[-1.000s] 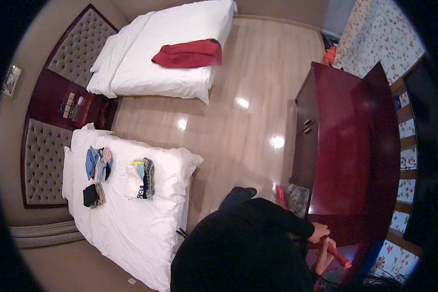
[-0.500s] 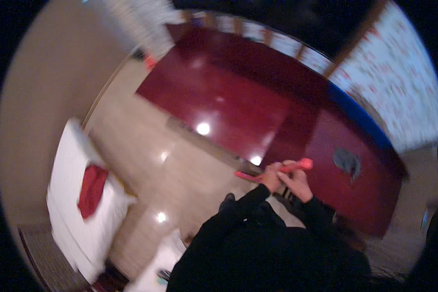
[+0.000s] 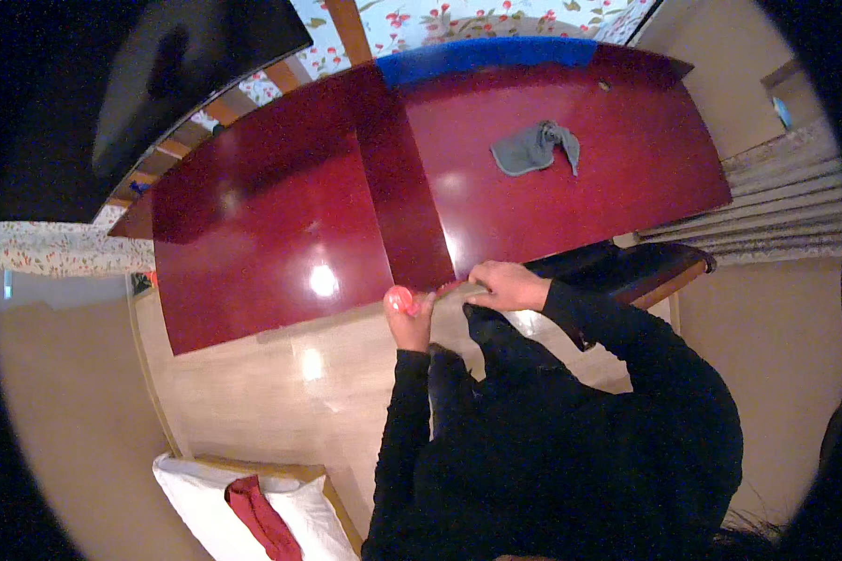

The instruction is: The person wipes a red desk and chair with a gray cloth, then sweeps the floor with a red broom, gathering debris into a pile. The person then picks up a red cloth from the bed and places it on the desk.

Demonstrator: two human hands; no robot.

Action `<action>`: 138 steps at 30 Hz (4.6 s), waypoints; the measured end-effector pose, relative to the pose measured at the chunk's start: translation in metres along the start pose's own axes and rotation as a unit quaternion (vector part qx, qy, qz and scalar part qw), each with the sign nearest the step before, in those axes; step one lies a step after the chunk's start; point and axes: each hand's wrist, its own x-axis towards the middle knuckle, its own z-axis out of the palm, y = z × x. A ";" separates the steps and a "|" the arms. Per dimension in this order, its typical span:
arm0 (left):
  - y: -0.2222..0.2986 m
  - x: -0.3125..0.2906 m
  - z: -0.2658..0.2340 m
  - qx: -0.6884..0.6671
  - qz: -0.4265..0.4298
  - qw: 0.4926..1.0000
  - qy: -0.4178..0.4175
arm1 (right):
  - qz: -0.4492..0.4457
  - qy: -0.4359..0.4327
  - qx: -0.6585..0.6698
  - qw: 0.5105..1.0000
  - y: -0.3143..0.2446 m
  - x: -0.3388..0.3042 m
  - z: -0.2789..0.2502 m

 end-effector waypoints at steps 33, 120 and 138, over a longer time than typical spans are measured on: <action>-0.016 -0.085 0.005 -0.058 -0.123 0.989 0.064 | -0.095 -0.171 -0.047 0.980 -0.018 0.031 0.059; -0.292 -0.490 -0.937 -0.013 -0.065 0.994 0.092 | -0.344 -0.011 0.195 0.919 -0.807 0.181 0.725; -0.080 -0.285 -0.612 -0.090 0.197 0.822 -0.527 | -0.199 -0.183 0.396 0.878 -0.462 -0.033 0.453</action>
